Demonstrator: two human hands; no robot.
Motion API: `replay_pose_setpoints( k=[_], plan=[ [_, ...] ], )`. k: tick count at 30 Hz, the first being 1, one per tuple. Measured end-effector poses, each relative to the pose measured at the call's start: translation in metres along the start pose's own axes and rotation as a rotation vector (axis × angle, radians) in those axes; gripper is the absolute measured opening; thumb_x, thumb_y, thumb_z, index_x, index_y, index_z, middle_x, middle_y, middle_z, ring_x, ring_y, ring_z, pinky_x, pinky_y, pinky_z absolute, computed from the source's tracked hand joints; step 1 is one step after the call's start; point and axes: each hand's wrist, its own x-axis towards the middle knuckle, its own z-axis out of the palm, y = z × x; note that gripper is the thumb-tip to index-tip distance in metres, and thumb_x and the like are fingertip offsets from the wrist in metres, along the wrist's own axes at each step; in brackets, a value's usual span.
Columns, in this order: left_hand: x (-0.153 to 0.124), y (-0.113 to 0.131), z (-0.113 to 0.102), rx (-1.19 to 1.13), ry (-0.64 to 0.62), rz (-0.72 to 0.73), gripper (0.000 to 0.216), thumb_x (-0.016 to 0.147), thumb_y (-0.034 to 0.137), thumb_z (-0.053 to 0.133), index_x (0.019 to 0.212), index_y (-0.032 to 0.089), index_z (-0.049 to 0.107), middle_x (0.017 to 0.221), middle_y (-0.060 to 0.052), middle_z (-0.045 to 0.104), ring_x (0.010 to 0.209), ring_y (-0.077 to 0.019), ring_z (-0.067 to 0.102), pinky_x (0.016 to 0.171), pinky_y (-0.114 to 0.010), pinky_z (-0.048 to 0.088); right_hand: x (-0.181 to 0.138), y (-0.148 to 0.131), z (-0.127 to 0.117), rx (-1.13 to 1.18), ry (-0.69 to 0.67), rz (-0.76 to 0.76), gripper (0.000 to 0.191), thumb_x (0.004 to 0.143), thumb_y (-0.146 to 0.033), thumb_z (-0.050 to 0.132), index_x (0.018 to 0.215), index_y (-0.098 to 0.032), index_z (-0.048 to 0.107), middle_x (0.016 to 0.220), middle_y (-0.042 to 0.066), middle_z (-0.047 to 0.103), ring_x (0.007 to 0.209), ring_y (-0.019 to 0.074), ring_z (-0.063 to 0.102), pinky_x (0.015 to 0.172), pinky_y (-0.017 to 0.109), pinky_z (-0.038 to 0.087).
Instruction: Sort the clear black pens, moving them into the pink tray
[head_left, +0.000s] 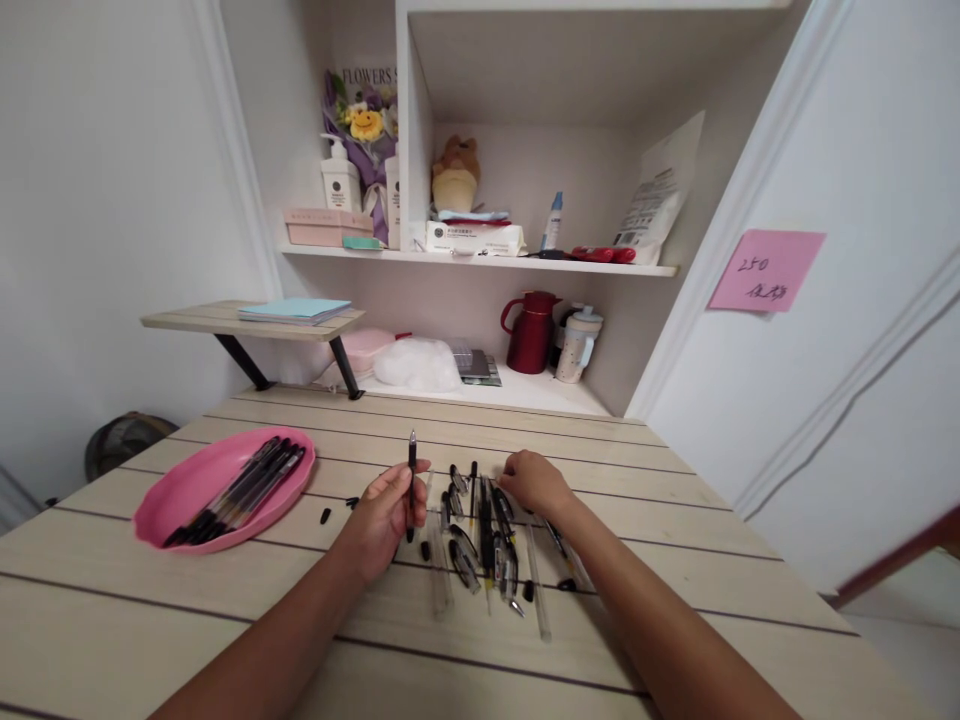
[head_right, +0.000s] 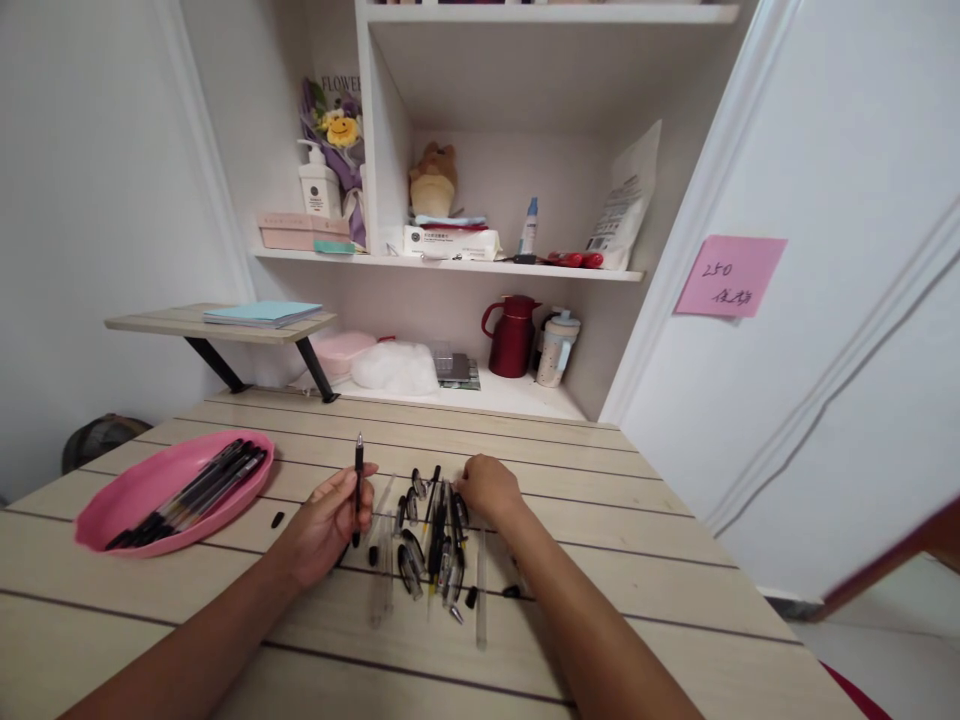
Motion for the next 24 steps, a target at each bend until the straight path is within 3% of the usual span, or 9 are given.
replay_pose_setpoints(
  k=[9, 24],
  plan=[
    [0.000, -0.003, 0.001, 0.089, -0.022, -0.013, 0.032, 0.076, 0.029, 0.055, 0.104, 0.014, 0.056, 0.062, -0.001, 0.054, 0.048, -0.0079, 0.046, 0.046, -0.020, 0.035, -0.007, -0.002, 0.000, -0.026, -0.093, 0.008, 0.024, 0.060, -0.029, 0.058, 0.077, -0.016, 0.067, 0.082, 0.011, 0.067, 0.075, 0.0229, 0.061, 0.057, 0.026, 0.039],
    [-0.005, -0.008, 0.003, 0.313, -0.088, -0.031, 0.028, 0.077, 0.035, 0.051, 0.095, 0.014, 0.058, 0.062, 0.001, 0.053, 0.045, -0.0067, 0.046, 0.043, -0.018, 0.031, -0.007, -0.001, 0.007, 0.122, -0.010, -0.034, 0.014, 0.058, -0.017, 0.057, 0.068, -0.015, 0.067, 0.076, 0.011, 0.067, 0.073, 0.0201, 0.060, 0.058, 0.024, 0.037]
  ],
)
